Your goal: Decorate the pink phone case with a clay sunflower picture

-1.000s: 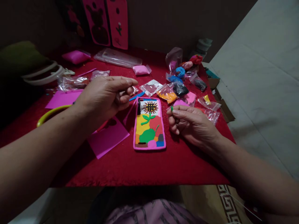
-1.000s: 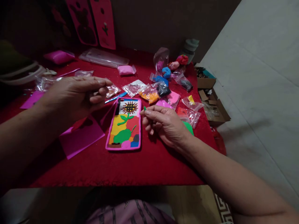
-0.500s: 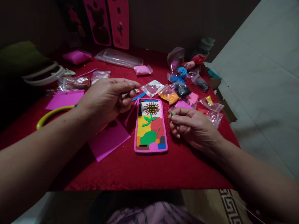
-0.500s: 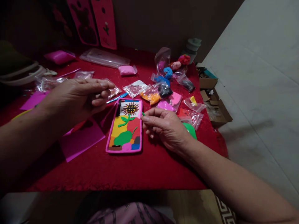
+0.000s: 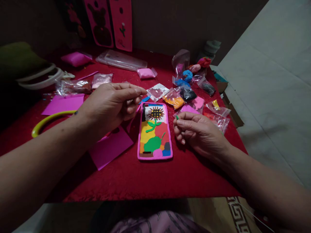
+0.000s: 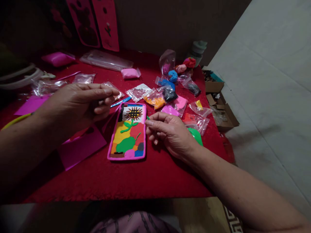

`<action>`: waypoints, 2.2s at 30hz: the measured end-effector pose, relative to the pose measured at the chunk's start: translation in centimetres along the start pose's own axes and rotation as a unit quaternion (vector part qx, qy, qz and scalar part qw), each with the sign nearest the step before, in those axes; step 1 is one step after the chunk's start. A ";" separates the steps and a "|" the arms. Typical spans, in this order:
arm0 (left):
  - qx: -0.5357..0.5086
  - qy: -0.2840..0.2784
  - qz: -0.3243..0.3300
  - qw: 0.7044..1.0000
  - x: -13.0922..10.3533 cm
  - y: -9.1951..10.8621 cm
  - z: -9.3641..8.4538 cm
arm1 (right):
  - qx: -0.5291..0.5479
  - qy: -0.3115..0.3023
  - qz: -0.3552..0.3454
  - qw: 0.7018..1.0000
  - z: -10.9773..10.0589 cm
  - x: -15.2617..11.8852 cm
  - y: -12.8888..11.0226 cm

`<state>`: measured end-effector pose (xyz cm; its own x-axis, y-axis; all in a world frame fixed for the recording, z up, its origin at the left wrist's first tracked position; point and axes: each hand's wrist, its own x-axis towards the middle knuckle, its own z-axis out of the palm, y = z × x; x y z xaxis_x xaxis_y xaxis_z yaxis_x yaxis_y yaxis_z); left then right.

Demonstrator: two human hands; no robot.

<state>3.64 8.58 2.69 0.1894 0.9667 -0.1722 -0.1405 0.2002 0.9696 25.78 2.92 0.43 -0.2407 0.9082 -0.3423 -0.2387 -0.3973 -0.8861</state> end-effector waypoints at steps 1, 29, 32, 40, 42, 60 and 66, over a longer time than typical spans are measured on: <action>0.001 -0.003 0.001 1.000 0.0 0.0 0.0 | 0.001 -0.004 -0.001 1.000 0.0 0.0 0.0; 0.105 -0.072 0.115 0.985 -1.6 -0.2 1.1 | -0.044 -0.032 -0.054 0.997 0.1 -0.4 0.4; 0.085 -0.017 0.138 0.987 -1.4 0.3 0.6 | -0.047 -0.036 -0.059 0.997 0.0 -0.5 0.4; 0.154 0.016 0.101 0.983 -0.6 -0.1 0.3 | -0.047 -0.041 -0.035 0.997 0.0 -0.5 0.5; 0.171 0.043 0.101 0.979 -0.3 -0.3 0.1 | -0.048 -0.042 -0.032 0.997 -0.1 -0.4 0.6; 0.524 -0.011 0.214 0.825 4.0 -1.1 -0.4 | -0.053 -0.045 -0.025 0.997 0.0 0.0 1.1; 0.541 -0.051 0.167 0.823 4.8 -0.9 -0.2 | -0.060 -0.045 -0.024 0.997 0.1 0.2 1.1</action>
<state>4.52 13.09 0.93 0.4046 0.9093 0.0970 0.7355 -0.3867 0.5563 25.42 2.63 -0.57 -0.3161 0.9083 -0.2738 -0.1396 -0.3300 -0.9336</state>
